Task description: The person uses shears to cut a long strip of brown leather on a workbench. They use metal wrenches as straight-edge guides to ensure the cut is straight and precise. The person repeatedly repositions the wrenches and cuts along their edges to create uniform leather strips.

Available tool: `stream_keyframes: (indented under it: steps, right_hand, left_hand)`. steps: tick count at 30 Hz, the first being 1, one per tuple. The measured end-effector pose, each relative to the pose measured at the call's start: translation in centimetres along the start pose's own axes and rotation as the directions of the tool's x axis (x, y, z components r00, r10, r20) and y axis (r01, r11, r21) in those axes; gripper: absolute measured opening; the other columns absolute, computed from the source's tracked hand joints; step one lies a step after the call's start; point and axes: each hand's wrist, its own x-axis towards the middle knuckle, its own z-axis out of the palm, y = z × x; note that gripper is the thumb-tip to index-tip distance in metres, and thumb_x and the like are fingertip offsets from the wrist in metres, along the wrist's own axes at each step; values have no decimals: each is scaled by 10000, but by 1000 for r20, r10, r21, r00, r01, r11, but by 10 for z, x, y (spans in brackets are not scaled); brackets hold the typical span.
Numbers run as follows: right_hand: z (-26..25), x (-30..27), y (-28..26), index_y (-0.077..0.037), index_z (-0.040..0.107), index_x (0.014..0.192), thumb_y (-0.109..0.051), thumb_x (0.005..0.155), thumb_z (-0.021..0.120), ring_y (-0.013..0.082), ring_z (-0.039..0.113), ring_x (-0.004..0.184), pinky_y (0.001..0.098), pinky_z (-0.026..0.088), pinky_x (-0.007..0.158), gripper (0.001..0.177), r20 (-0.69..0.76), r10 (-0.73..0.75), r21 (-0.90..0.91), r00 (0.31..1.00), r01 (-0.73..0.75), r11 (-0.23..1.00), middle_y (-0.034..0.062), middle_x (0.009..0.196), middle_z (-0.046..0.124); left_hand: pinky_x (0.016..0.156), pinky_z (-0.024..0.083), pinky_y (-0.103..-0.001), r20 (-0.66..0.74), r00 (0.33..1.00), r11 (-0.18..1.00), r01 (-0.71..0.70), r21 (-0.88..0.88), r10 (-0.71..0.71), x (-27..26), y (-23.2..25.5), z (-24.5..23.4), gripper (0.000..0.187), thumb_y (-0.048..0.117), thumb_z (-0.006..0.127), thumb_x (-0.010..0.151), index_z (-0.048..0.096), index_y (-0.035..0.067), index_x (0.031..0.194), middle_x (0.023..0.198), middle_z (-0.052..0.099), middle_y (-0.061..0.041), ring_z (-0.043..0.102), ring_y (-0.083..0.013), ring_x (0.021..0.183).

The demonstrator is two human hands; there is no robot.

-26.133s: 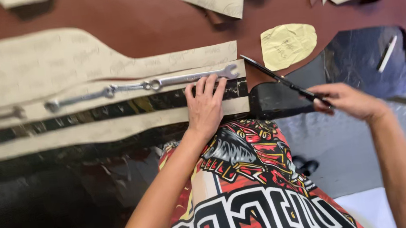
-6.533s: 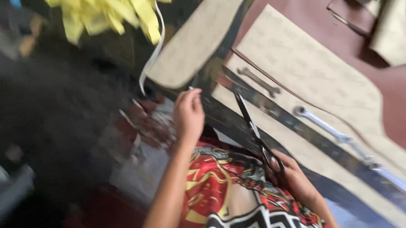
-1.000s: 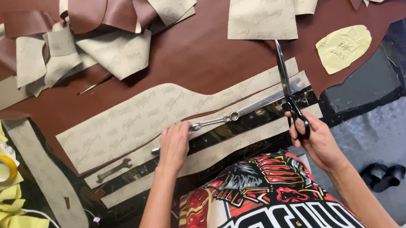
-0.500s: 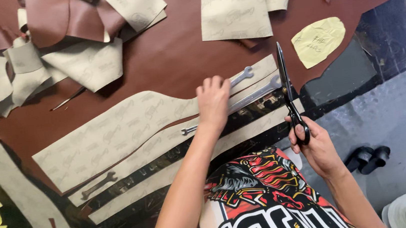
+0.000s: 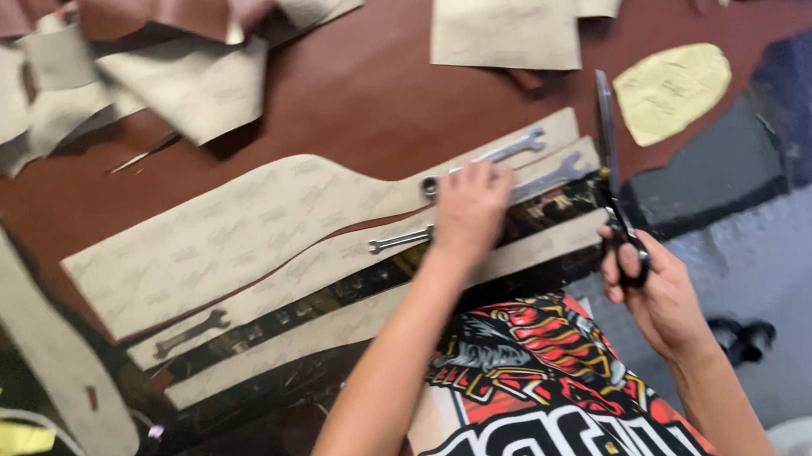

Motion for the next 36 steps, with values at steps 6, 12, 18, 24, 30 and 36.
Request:
stream_keyframes:
  steps: [6,12,18,24,30,36]
  right_hand:
    - [-9,3,2,29,575,1343,-312,1049,611,155,481,707,305,411,661,451,5,2,-25,1000,-2,1000,55,848,542]
    - [-9,-2,-1,29,565,1351,-310,1061,607,156,475,719,308,405,673,448,19,22,-37,1000,-21,999,61,867,543]
    - [1,-11,-10,33,560,1367,-321,1065,604,159,473,718,315,404,676,467,32,-9,-60,999,10,998,62,856,531]
    - [27,-18,-4,38,554,1373,-318,1060,596,155,478,708,313,403,670,475,66,-21,-110,998,28,993,61,851,540]
    - [63,-36,25,17,561,1352,-290,1038,588,142,478,677,281,403,624,440,21,61,-162,998,-57,985,54,825,547]
    - [92,-56,61,7,572,1348,-276,1034,580,139,492,666,265,404,610,423,16,111,-126,994,-109,986,54,813,540]
  left_hand:
    - [840,442,-445,140,986,995,94,-30,-89,-9,30,14,163,148,610,860,662,98,1007,981,611,-88,590,-263,1018]
    - [822,501,-446,187,977,958,149,-244,-104,-6,34,-8,153,129,604,834,673,93,966,1019,624,-125,600,-309,1001]
    - [837,536,-429,66,988,857,157,-490,-143,-53,-69,-71,336,27,596,785,709,98,1093,963,684,-98,645,-309,957]
    - [804,508,-416,130,906,853,423,-306,-403,-132,-223,-149,413,-55,645,859,758,194,1169,901,647,-107,629,-304,879]
    - [888,397,-505,66,901,899,433,-58,-430,-156,-263,-158,357,23,728,796,787,215,1092,1086,629,-107,544,-334,1099]
    - [1070,367,-565,-27,947,947,321,16,-320,-188,-199,-115,404,92,722,867,709,127,1270,1306,566,-153,499,-342,1301]
